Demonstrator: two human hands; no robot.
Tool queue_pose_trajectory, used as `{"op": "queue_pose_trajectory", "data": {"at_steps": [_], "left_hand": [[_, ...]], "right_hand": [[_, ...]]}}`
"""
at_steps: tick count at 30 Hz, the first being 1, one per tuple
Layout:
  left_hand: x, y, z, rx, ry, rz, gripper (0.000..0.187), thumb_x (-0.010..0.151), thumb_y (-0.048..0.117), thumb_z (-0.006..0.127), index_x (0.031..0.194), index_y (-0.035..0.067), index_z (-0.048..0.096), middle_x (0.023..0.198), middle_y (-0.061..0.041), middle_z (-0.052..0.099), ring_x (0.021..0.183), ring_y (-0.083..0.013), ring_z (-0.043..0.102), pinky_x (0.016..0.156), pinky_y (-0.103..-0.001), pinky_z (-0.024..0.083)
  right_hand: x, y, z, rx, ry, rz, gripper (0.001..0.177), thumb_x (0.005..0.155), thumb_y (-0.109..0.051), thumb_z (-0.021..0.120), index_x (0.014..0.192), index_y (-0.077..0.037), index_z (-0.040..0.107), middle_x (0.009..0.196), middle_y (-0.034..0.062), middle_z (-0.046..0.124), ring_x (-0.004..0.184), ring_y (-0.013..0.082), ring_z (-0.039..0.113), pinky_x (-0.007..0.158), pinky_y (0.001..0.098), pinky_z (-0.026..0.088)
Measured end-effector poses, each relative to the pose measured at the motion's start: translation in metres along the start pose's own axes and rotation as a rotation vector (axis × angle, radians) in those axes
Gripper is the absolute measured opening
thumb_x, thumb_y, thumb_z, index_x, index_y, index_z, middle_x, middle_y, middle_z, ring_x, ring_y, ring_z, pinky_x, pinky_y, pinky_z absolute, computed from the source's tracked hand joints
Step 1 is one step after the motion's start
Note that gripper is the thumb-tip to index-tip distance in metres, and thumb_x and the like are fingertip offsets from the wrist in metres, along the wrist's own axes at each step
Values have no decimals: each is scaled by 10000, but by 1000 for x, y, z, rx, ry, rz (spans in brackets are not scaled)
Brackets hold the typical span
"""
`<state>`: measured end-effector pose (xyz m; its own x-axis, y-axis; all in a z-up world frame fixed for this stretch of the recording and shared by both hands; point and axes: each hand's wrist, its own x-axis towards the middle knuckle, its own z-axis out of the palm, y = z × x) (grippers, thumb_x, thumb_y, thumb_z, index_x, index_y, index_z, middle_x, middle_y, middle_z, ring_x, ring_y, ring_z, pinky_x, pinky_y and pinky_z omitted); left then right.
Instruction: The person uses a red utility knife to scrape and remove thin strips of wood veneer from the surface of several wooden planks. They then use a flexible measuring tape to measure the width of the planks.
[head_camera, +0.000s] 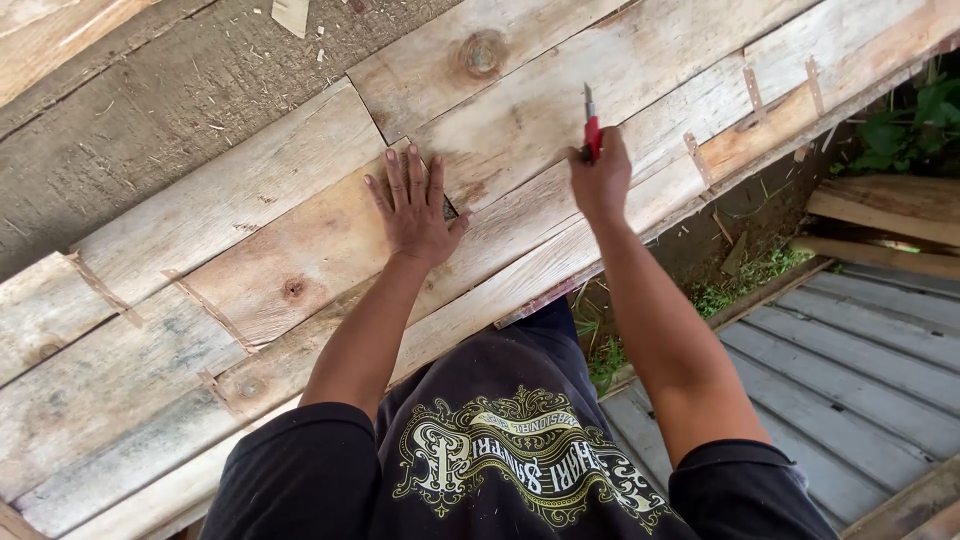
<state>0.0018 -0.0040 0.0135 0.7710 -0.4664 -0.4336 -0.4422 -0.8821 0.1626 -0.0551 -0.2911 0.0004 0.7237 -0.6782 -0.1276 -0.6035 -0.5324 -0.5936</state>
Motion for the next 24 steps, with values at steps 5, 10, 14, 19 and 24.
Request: {"op": "queue_pose_trajectory", "data": {"at_steps": [5, 10, 14, 19, 24], "left_hand": [[2, 2, 2, 45, -25, -33, 1002, 959, 723, 417, 1677, 179, -20, 1713, -164, -201, 1528, -470, -255, 1173, -763, -168], [1, 6, -5, 69, -91, -53, 1052, 926, 767, 425, 1672, 207, -61, 1711, -131, -227, 1539, -439, -252, 1192, -745, -146], [4, 11, -20, 90, -113, -76, 1057, 918, 752, 443, 1674, 201, -51, 1717, -140, -198, 1543, -440, -245, 1203, -738, -142], [5, 27, -16, 124, -199, -167, 1075, 913, 690, 485, 1662, 148, -64, 1703, -170, -228, 1529, -454, -268, 1204, -748, -83], [16, 41, -7, 40, -264, -243, 1077, 944, 623, 518, 1647, 74, -86, 1687, -205, -242, 1529, -458, -259, 1226, -725, -29]], "right_hand": [[30, 36, -5, -74, 32, -96, 479, 782, -238, 939, 1031, -116, 548, 943, 108, 616, 862, 369, 699, 756, 454, 560], [48, 42, -5, -225, -78, -143, 459, 776, -324, 896, 995, -112, 552, 946, 128, 573, 873, 439, 680, 761, 541, 554], [57, 34, -11, -175, -163, -156, 398, 792, -305, 845, 1026, -118, 583, 991, 138, 587, 919, 445, 680, 798, 541, 568], [53, 30, -17, -184, -298, -109, 411, 802, -291, 829, 1085, -116, 587, 1056, 126, 580, 939, 452, 692, 845, 565, 586], [57, 27, -22, -178, -369, -150, 404, 801, -322, 828, 1075, -152, 584, 1048, 69, 564, 901, 436, 712, 840, 547, 597]]}}
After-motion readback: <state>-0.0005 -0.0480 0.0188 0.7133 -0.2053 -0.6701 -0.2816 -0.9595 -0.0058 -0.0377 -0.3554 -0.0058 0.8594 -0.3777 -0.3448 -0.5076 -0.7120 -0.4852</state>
